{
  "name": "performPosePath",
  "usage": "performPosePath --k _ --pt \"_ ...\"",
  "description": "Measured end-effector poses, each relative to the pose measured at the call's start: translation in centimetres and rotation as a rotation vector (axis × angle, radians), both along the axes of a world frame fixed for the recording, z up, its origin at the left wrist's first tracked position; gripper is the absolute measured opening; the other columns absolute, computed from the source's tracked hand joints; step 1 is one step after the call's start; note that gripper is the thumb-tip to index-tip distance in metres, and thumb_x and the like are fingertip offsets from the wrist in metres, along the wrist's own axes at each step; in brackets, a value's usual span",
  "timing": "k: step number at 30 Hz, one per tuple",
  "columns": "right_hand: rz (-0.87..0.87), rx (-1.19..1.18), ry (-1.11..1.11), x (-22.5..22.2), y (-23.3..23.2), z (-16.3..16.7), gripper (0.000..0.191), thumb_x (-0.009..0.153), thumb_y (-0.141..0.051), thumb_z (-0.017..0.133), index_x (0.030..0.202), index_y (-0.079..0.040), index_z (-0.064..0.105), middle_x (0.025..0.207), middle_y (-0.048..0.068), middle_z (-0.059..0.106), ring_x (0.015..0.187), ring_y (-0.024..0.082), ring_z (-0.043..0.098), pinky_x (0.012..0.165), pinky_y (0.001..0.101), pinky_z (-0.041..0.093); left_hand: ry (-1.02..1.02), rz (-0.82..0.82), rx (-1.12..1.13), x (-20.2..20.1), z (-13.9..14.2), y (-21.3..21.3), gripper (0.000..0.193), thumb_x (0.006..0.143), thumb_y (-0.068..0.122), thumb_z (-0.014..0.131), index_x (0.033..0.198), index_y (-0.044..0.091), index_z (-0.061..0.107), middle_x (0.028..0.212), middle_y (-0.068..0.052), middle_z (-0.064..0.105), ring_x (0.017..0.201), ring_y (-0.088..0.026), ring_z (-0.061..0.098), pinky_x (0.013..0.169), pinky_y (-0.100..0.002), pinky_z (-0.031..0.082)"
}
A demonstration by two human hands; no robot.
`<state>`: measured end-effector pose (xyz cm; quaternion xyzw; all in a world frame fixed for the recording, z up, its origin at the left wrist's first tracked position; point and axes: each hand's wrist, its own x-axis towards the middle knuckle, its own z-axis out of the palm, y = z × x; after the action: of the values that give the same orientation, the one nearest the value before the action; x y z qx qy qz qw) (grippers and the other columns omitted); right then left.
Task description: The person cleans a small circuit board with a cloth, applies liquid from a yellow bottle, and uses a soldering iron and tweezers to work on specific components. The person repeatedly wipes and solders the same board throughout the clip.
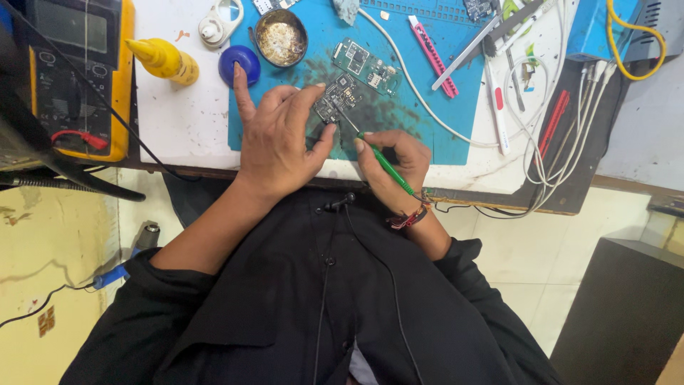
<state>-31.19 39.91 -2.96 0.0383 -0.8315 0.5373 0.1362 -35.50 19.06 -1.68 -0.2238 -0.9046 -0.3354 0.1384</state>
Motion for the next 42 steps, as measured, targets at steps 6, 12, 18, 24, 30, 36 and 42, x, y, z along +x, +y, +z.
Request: performPosePath --k 6,12,18,24,30,36,42 --pt "0.000 0.036 0.031 0.04 0.06 0.05 0.011 0.090 -0.002 0.081 0.097 -0.002 0.071 0.086 0.005 0.073 0.075 0.008 0.066 0.068 0.0239 0.051 0.001 -0.002 -0.002 0.01 0.00 -0.02 0.055 0.095 0.027 0.080 0.139 0.004 0.057 0.107 -0.006 0.070 0.117 -0.025 0.062 0.125 -0.066 0.003" --pt "-0.003 0.019 0.035 0.05 0.08 -0.07 0.011 0.091 -0.001 0.080 0.097 -0.003 0.071 0.087 0.005 0.073 0.074 0.008 0.065 0.068 0.0239 0.050 0.007 -0.005 0.000 -0.05 -0.10 0.03 0.054 0.096 0.026 0.079 0.140 0.004 0.056 0.108 -0.006 0.070 0.117 -0.025 0.062 0.125 -0.066 0.004" --pt "0.005 -0.035 0.059 0.31 0.37 -0.41 0.012 0.091 0.000 0.077 0.099 -0.001 0.068 0.086 0.005 0.072 0.075 0.008 0.065 0.069 0.0238 0.050 -0.004 -0.014 0.001 -0.11 -0.07 -0.07 0.055 0.097 0.027 0.080 0.140 0.004 0.056 0.107 -0.006 0.070 0.119 -0.026 0.062 0.125 -0.067 0.003" --pt "0.052 -0.073 0.032 0.47 0.76 -0.32 0.011 0.091 0.000 0.077 0.097 -0.001 0.068 0.083 0.004 0.071 0.074 0.008 0.065 0.068 0.0235 0.050 -0.007 -0.033 0.021 0.02 0.21 -0.06 0.056 0.092 0.025 0.076 0.139 0.003 0.054 0.110 -0.008 0.069 0.118 -0.028 0.061 0.123 -0.067 0.001" --pt "0.057 -0.039 0.024 0.33 0.51 -0.02 0.010 0.091 -0.001 0.078 0.095 -0.001 0.069 0.083 0.005 0.071 0.074 0.009 0.066 0.068 0.0238 0.050 -0.006 -0.012 -0.013 -0.03 0.03 -0.13 0.051 0.094 0.020 0.073 0.139 0.004 0.055 0.113 -0.005 0.069 0.117 -0.025 0.062 0.125 -0.067 0.001" --pt "0.057 -0.012 0.032 0.20 0.47 0.20 0.010 0.090 -0.001 0.078 0.094 -0.001 0.069 0.082 0.005 0.071 0.074 0.009 0.067 0.068 0.0239 0.050 -0.002 -0.015 -0.009 -0.08 -0.23 -0.15 0.050 0.095 0.018 0.073 0.139 0.005 0.055 0.112 -0.004 0.069 0.117 -0.025 0.063 0.125 -0.067 0.001" --pt "0.049 0.008 0.031 0.18 0.43 0.26 0.010 0.090 -0.001 0.079 0.093 -0.001 0.070 0.081 0.006 0.071 0.072 0.010 0.066 0.067 0.0242 0.050 -0.010 -0.014 -0.011 -0.04 -0.24 -0.11 0.049 0.095 0.018 0.073 0.139 0.006 0.054 0.109 -0.004 0.069 0.117 -0.025 0.063 0.125 -0.067 0.001"
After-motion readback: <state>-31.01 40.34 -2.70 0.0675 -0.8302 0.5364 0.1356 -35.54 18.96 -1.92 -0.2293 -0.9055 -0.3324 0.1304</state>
